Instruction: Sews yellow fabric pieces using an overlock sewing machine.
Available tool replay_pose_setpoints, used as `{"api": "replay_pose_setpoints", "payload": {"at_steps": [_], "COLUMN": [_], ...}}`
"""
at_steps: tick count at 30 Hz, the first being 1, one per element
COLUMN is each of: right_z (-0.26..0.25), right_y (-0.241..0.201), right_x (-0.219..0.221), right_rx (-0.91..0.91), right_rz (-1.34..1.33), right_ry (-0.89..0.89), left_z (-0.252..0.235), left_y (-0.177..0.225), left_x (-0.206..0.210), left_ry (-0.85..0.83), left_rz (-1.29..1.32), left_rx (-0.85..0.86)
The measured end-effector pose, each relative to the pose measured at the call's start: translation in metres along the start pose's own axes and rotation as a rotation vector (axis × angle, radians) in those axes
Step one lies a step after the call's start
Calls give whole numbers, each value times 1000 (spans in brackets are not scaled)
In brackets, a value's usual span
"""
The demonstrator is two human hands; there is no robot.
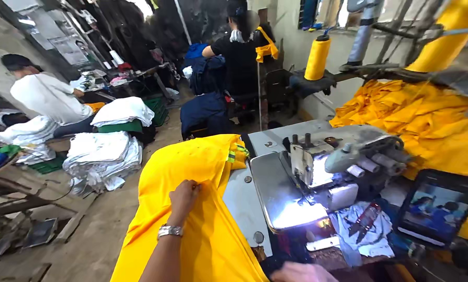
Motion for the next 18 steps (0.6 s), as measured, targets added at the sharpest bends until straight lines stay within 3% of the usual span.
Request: {"api": "replay_pose_setpoints", "payload": {"at_steps": [2, 4, 7, 11, 13, 15, 18], "right_z": [-28, -57, -75, -71, -62, -49, -15], "right_y": [-12, -15, -9, -9, -9, -11, -18], "right_x": [1, 8, 22, 24, 16, 0, -50], "right_rx": [67, 201, 308, 197, 196, 171, 24], "right_rz": [86, 171, 213, 24, -158, -316, -431], "right_ry": [135, 126, 118, 196, 99, 33, 111], "left_z": [0, 9, 39, 65, 67, 66, 47], "left_y": [6, 12, 25, 38, 53, 91, 153], "left_x": [-22, -58, -116, -165, -176, -186, -195], "left_ry": [55, 152, 232, 330, 395, 443, 529], "left_rz": [96, 143, 124, 299, 461, 506, 569], "left_rx": [126, 257, 325, 356, 467, 569, 697]}}
Point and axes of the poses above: each hand's wrist, its own z-axis away from the middle knuckle, its own x-axis out of the palm, y = z × x, the point moved 10 cm from there along -z, towards the middle knuckle, and after that the axes turned 9 degrees about x, right-handed, at the moved point
